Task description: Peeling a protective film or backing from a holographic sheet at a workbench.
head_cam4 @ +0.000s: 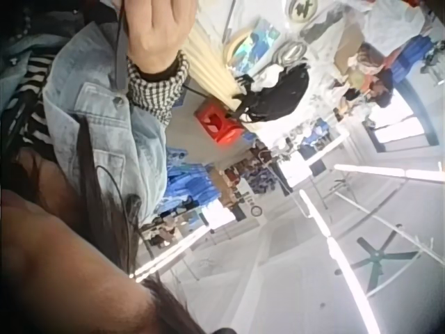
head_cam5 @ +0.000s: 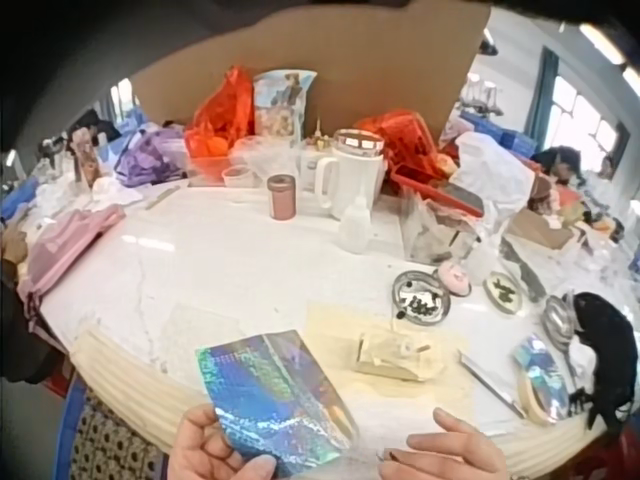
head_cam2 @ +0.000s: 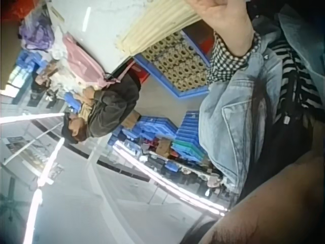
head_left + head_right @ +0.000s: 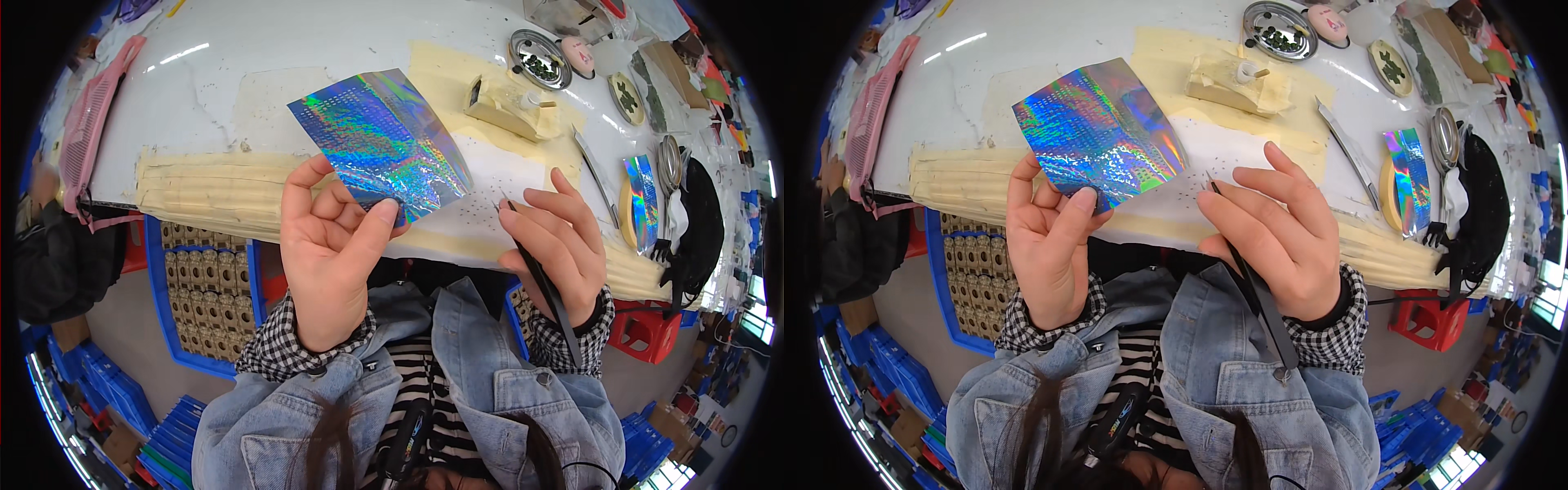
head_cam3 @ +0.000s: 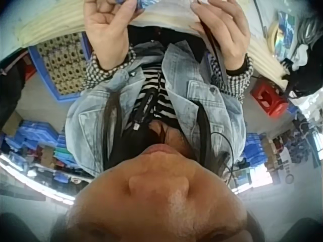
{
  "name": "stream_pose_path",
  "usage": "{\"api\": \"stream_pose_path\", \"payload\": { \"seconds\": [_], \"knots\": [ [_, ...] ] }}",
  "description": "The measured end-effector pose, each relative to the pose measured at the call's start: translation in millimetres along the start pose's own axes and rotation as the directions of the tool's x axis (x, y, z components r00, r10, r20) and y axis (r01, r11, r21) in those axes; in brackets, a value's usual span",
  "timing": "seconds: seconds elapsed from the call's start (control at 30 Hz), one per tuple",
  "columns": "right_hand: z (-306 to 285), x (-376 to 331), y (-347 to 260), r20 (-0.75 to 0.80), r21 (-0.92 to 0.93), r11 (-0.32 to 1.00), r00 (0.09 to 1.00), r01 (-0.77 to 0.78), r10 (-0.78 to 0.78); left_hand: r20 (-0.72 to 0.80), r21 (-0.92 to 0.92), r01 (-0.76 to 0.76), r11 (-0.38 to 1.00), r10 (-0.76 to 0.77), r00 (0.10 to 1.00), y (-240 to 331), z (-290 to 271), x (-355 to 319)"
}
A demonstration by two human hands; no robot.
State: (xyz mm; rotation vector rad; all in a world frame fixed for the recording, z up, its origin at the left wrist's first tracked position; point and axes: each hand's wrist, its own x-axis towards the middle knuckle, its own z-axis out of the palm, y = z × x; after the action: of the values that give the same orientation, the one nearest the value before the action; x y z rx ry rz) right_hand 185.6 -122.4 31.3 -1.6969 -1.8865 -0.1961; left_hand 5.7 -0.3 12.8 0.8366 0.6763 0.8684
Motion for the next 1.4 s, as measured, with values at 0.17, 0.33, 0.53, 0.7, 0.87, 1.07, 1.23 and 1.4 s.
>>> {"api": "stream_pose_path", "payload": {
  "seconds": [0.17, 0.33, 0.53, 0.7, 0.87, 1.07, 1.23, 1.4],
  "knots": [
    [7.6, 11.9, -13.0, -0.099, 0.146, 0.987, 0.993, 0.071, -0.057, 0.013, 0.007, -0.013, 1.000, 0.013, 1.000, -1.1, 0.7, 0.4],
    [18.2, 27.1, -20.1, -0.088, 0.232, 0.965, 0.990, 0.125, -0.107, 0.032, -0.023, -0.011, 1.000, 0.012, 0.999, 0.5, 0.5, 0.8],
    [23.1, 29.6, -19.7, -0.079, 0.237, 0.959, 0.987, 0.154, -0.139, 0.055, -0.020, -0.008, 1.000, 0.010, 0.998, -0.4, -0.9, 1.6],
    [25.9, 30.3, -19.3, -0.085, 0.215, 0.961, 0.984, 0.174, -0.159, 0.064, -0.054, -0.010, 0.998, 0.013, 0.998, -1.3, -1.5, 0.9],
    [25.7, 33.8, -20.4, -0.087, 0.186, 0.965, 0.982, 0.183, -0.169, 0.085, -0.041, -0.016, 0.999, 0.020, 0.996, -2.8, -3.3, 1.1],
    [26.6, 34.7, -20.9, -0.100, 0.186, 0.964, 0.980, 0.190, -0.174, 0.052, -0.037, -0.024, 0.999, 0.025, 0.998, -3.6, -2.2, 0.2],
    [29.6, 34.8, -20.1, -0.103, 0.182, 0.964, 0.979, 0.193, -0.176, 0.062, -0.027, -0.022, 0.999, 0.023, 0.998, -4.1, -3.6, 0.1],
    [29.2, 35.6, -20.8, -0.090, 0.194, 0.966, 0.984, 0.171, -0.156, 0.050, -0.022, -0.021, 1.000, 0.022, 0.999, -5.1, -3.4, 0.0]
  ]
}}
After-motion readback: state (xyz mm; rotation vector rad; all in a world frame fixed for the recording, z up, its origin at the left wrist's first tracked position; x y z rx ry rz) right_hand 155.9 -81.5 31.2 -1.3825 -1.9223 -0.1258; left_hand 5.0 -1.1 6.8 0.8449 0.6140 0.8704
